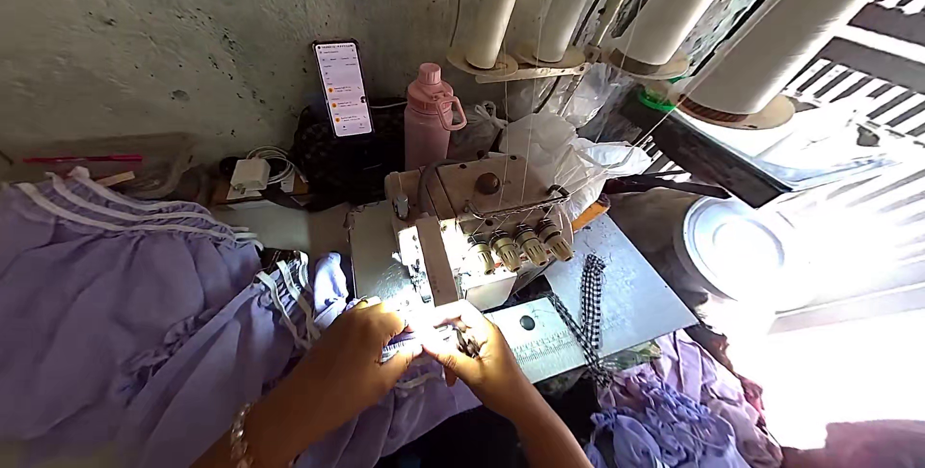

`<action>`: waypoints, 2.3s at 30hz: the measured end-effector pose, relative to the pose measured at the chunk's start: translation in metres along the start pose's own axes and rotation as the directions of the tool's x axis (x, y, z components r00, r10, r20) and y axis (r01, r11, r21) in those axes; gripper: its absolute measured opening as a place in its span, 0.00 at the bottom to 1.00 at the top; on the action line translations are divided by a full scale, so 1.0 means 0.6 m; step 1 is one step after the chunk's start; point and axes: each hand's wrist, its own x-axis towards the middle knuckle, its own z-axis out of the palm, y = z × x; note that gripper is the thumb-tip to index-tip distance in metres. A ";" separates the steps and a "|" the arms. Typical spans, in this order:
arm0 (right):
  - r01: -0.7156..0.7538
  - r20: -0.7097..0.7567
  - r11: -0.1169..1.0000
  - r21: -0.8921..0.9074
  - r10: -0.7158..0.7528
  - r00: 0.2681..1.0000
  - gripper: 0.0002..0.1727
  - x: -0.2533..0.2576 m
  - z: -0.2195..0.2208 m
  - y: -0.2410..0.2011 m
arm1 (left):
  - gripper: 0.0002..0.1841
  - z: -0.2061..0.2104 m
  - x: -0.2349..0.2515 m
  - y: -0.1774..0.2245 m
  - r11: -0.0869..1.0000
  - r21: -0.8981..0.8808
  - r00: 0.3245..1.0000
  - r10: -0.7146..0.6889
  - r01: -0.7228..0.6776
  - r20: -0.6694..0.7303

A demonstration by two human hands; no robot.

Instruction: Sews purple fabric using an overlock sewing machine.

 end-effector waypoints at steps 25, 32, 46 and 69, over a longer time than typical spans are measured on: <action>0.170 -0.282 0.924 -0.343 -0.274 0.920 0.06 -0.001 0.005 0.017 | 0.15 0.028 0.006 0.012 0.975 0.202 0.978 -0.050 0.092 -0.202; 0.107 -0.196 0.955 -0.276 -0.165 0.967 0.07 -0.003 -0.007 0.005 | 0.17 0.032 0.006 0.011 0.977 0.195 0.974 -0.047 0.091 -0.220; -0.074 -0.379 0.770 -0.634 -0.227 0.897 0.10 0.038 0.013 0.021 | 0.21 0.078 0.026 0.017 0.866 0.287 0.895 -0.319 0.409 -0.312; -0.104 -0.446 0.645 -0.757 -0.394 0.803 0.11 0.056 0.019 0.032 | 0.33 0.064 0.054 0.002 0.837 0.186 0.858 -0.505 0.514 -0.096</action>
